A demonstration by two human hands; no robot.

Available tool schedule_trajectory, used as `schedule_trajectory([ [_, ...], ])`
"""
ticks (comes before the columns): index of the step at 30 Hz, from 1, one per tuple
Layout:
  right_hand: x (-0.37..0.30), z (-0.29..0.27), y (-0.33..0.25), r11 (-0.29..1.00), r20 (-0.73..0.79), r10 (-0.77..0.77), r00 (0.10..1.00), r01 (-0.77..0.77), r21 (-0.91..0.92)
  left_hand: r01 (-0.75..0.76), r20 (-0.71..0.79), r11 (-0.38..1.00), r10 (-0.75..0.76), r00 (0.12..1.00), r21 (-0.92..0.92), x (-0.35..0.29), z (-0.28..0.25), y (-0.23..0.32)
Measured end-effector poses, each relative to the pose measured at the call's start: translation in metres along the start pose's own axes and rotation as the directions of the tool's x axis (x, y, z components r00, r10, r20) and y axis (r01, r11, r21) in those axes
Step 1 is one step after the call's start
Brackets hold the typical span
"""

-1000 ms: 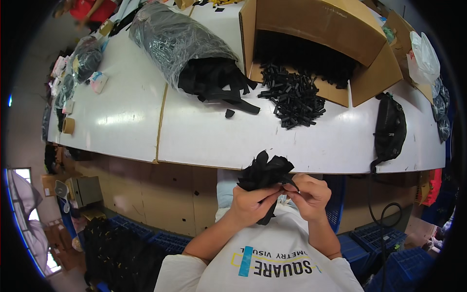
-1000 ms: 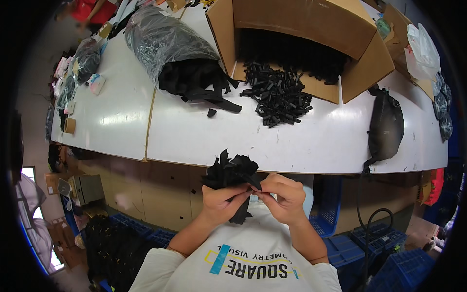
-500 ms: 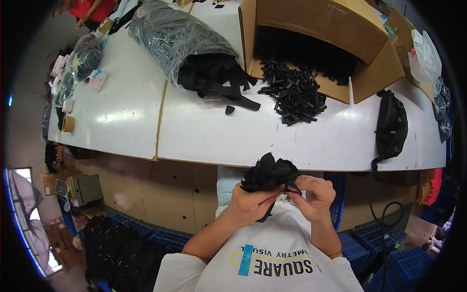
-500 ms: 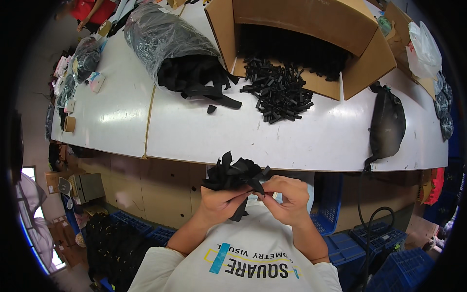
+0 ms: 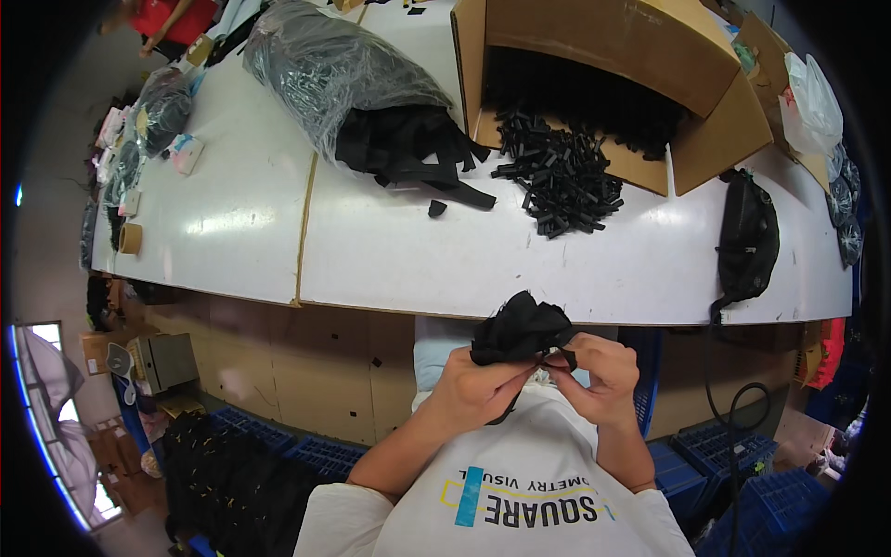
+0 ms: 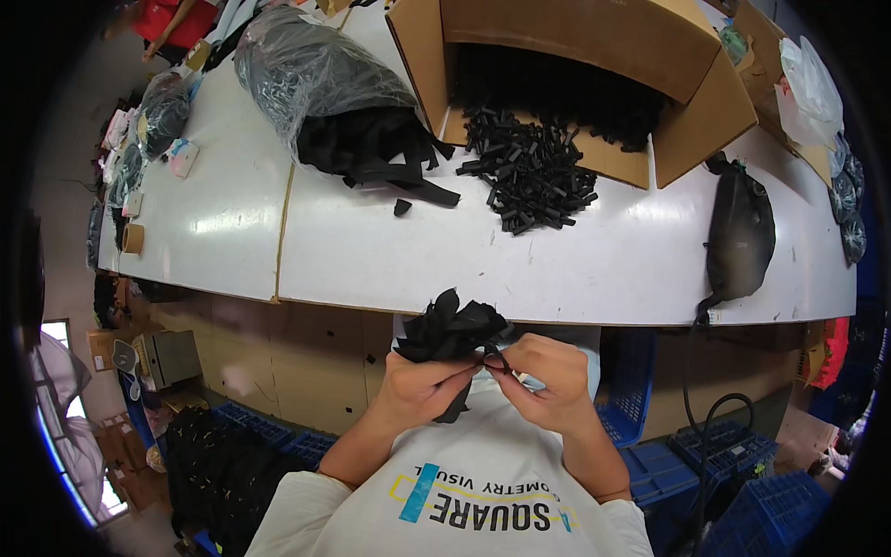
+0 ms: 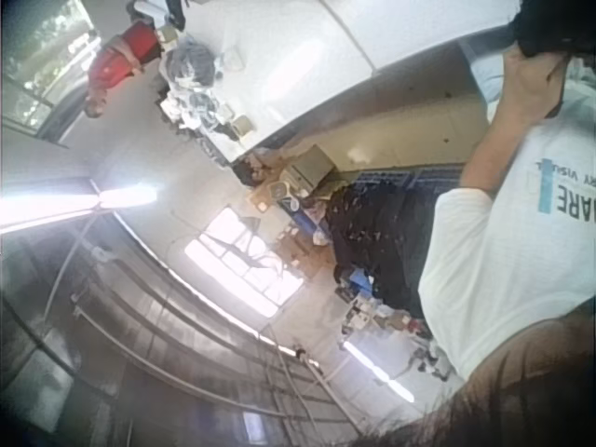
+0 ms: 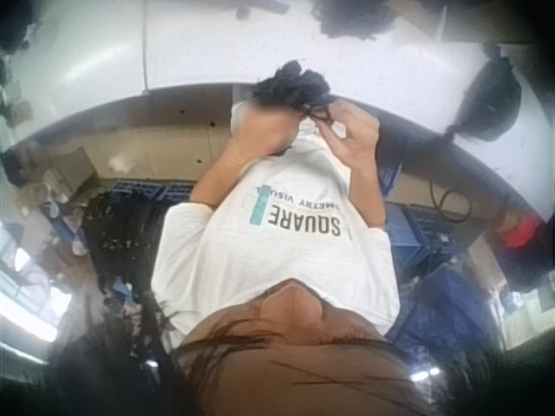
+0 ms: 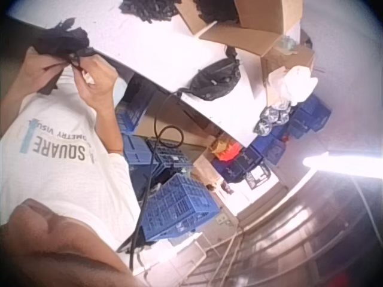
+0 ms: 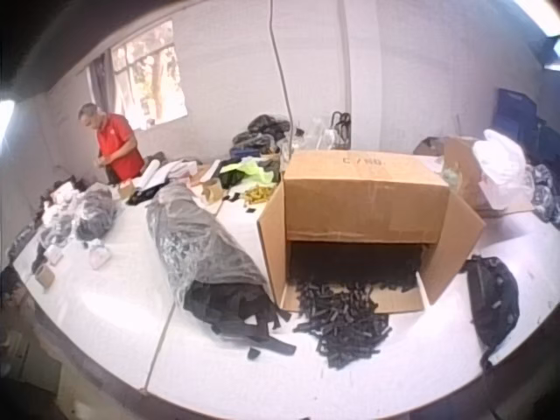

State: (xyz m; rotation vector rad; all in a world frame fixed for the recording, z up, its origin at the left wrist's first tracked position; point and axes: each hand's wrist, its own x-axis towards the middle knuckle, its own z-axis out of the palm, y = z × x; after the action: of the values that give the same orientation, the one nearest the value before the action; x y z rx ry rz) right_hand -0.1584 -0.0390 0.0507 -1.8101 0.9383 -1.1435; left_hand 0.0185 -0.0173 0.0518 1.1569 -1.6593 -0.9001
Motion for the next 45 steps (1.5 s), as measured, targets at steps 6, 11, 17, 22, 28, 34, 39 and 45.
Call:
schedule_trajectory([
  [6,0.002,0.002,-0.005,0.993,0.0,-0.042,0.999,0.042,-0.109,-0.026,-0.008,1.0,0.026,1.0,0.001,-0.004,0.002,-0.006],
  [11,0.001,0.007,-0.007,0.988,-0.006,-0.075,0.997,0.073,-0.133,0.022,-0.122,0.999,-0.025,0.992,-0.023,-0.007,0.009,-0.009],
  [17,0.005,0.017,-0.01,0.991,0.011,-0.094,0.996,0.095,-0.094,0.204,-0.227,0.957,-0.25,0.941,-0.208,-0.012,0.011,-0.008],
  [22,-0.014,0.027,0.005,0.912,-0.089,0.395,0.914,-0.38,0.152,0.164,-0.299,0.953,-0.239,0.924,-0.255,-0.018,0.008,-0.014],
  [28,-0.013,0.035,0.01,0.924,0.034,0.277,0.96,-0.275,0.266,0.103,-0.262,0.941,-0.193,0.945,-0.322,-0.023,0.01,-0.012],
  [34,-0.01,0.041,0.001,0.867,-0.023,0.363,0.931,-0.329,0.374,0.043,-0.252,0.89,-0.175,0.952,-0.454,-0.032,0.013,-0.018],
  [39,-0.015,0.044,0.007,0.832,-0.064,0.34,0.938,-0.268,0.487,0.05,-0.201,0.892,-0.155,0.967,-0.45,-0.04,0.014,-0.021],
  [45,-0.021,0.038,0.0,0.978,-0.197,-0.001,0.981,0.042,0.204,0.005,-0.201,0.919,-0.091,0.975,-0.394,-0.039,0.013,-0.023],
])
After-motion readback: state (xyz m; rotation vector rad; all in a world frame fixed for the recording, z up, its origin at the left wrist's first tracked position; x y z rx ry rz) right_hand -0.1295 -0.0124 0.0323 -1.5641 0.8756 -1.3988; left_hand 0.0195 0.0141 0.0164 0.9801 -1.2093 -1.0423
